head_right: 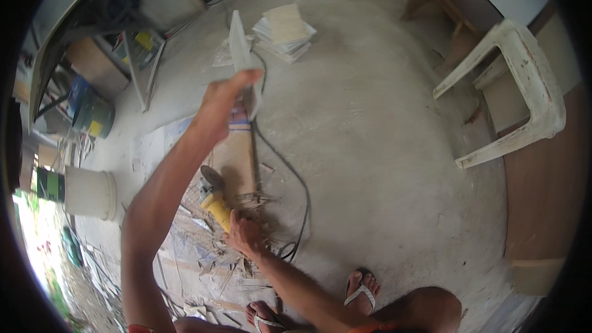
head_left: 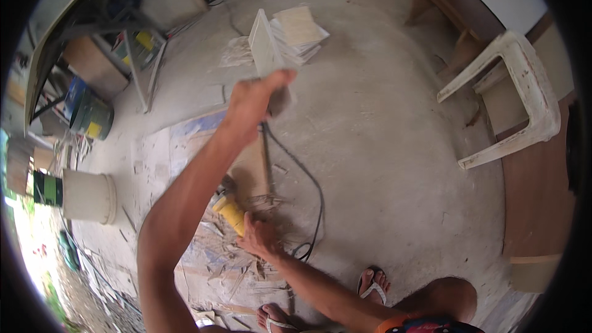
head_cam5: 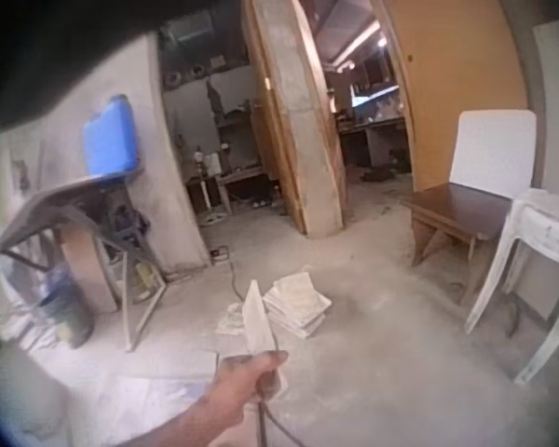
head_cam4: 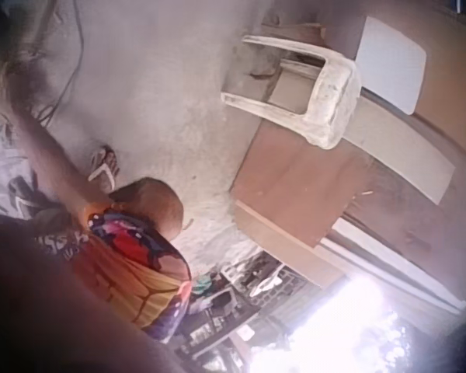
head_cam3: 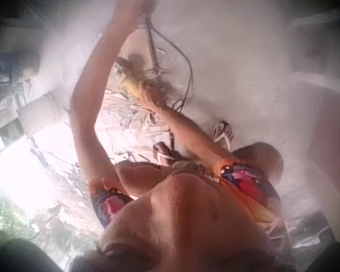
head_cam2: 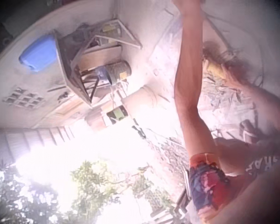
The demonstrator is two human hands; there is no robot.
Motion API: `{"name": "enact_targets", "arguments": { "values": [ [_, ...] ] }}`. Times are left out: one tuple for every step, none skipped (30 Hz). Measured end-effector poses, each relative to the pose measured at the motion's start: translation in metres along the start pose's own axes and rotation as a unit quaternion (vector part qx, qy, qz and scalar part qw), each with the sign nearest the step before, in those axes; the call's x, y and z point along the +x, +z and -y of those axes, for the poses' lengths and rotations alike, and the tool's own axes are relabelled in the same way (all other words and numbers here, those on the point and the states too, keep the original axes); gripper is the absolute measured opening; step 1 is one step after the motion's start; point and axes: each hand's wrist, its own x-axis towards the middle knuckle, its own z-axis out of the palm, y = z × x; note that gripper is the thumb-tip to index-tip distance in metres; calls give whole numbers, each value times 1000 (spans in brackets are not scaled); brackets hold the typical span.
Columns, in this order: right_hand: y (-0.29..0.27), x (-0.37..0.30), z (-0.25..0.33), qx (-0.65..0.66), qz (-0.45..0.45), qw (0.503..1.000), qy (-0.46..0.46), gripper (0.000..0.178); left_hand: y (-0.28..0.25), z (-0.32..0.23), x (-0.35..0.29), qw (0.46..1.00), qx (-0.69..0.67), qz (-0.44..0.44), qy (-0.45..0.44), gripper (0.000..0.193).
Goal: The person uses a handheld angle grinder to cut and grind rectangular tile pieces on a cluttered floor. They repeatedly pick up tiles, position them, and run the grinder along edges, then set the pieces aside among other cut-offs.
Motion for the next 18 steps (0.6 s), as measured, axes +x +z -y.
{"name": "enact_targets", "arguments": {
  "values": [
    [2, 3, 0, 5, -3, 1000, 4, 81, 19, -10, 33, 999, 30, -31, -17, 77],
    [3, 5, 1, 10, -9, 1000, 5, 80, 38, -22, 62, 996, 61, -63, -31, 78],
    [3, 6, 3, 15, -14, 1000, 6, 79, 56, -24, 95, 989, 92, -113, -14, 83],
    [3, 4, 11, 9, -13, 1000, 5, 74, 61, -21, 124, 977, 124, -173, 0, 88],
    [4, 5, 8, 14, -11, 1000, 12, 73, 75, -24, 144, 968, 174, -178, -9, 90],
    [5, 6, 6, 21, -8, 1000, 18, 72, 84, -26, 163, 956, 225, -185, -17, 92],
    [3, 9, 3, 26, -6, 999, 23, 71, 93, -30, 181, 942, 273, -192, -24, 94],
    [-4, 6, 8, 50, 21, 998, 38, 72, 82, -18, 204, 914, 351, -203, -6, 95],
    [1, 11, 0, 43, 9, 998, 41, 73, 94, -24, 214, 902, 383, -199, -15, 94],
    [9, 15, -4, 36, -1, 998, 43, 73, 104, -29, 223, 888, 415, -196, -26, 93],
    [18, 16, -7, 27, -6, 999, 41, 74, 110, -29, 232, 873, 444, -198, -40, 92],
    [27, 18, -13, 35, -24, 999, 28, 72, 115, -26, 240, 859, 460, -226, -19, 93],
    [29, 18, -13, 44, -42, 998, 11, 71, 115, -25, 246, 841, 475, -259, 2, 93],
    [32, 22, -14, 43, -64, 997, -3, 69, 111, -25, 252, 820, 490, -294, 19, 94],
    [39, 12, -10, 45, -68, 996, -24, 68, 93, -17, 259, 837, 465, -281, 69, 96],
    [37, 5, -5, 32, -30, 999, 4, 66, 68, -5, 267, 848, 444, -269, 105, 98],
    [28, 3, 6, 27, 23, 999, 31, 64, 41, -5, 273, 785, 577, -216, 69, 88],
    [16, -1, 18, 101, 91, 990, 48, 63, 13, -11, 274, 698, 696, -161, 50, 79]
  ]
}}
